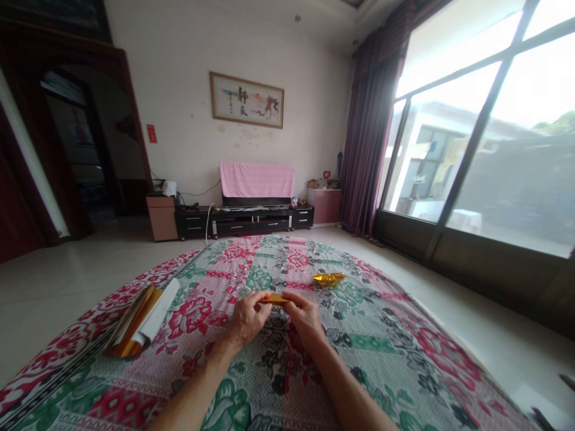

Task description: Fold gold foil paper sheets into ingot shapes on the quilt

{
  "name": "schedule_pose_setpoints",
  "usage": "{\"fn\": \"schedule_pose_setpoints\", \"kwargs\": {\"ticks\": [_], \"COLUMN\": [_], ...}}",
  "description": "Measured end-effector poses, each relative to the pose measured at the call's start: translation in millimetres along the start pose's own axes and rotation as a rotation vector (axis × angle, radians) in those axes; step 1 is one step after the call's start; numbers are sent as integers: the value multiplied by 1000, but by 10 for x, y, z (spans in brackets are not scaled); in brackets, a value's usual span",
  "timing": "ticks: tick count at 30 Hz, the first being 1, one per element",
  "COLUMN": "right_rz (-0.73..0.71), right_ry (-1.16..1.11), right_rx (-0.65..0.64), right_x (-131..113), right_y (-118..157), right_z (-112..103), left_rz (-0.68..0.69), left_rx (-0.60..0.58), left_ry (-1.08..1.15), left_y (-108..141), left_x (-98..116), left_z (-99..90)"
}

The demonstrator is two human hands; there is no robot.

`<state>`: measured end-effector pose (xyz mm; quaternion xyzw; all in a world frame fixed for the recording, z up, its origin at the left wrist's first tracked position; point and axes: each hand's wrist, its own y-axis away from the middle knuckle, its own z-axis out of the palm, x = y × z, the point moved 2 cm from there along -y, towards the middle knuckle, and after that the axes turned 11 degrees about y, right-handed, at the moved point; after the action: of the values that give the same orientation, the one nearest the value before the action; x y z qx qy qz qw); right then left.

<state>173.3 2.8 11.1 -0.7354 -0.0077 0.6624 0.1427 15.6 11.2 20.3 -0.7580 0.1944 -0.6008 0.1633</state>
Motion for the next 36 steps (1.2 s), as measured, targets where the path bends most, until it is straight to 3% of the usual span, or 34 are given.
{"fn": "schedule_pose_setpoints", "kwargs": {"ticks": [8, 16, 25, 36], "right_rz": [-24, -54, -45, -46], "right_ry": [129, 160, 144, 175], "right_rx": [-18, -34, -106, -134], "right_x": [31, 78, 147, 201], "right_y": [-2, -12, -21, -54], "right_z": [62, 54, 73, 88], "left_rz": [-253, -239, -475, -509], "left_rx": [44, 58, -22, -33], "left_ry": [131, 20, 17, 0], "left_y": [-26, -31, -51, -57], "left_x": [-112, -115, -172, -192], "left_z": [40, 8, 3, 5]}}
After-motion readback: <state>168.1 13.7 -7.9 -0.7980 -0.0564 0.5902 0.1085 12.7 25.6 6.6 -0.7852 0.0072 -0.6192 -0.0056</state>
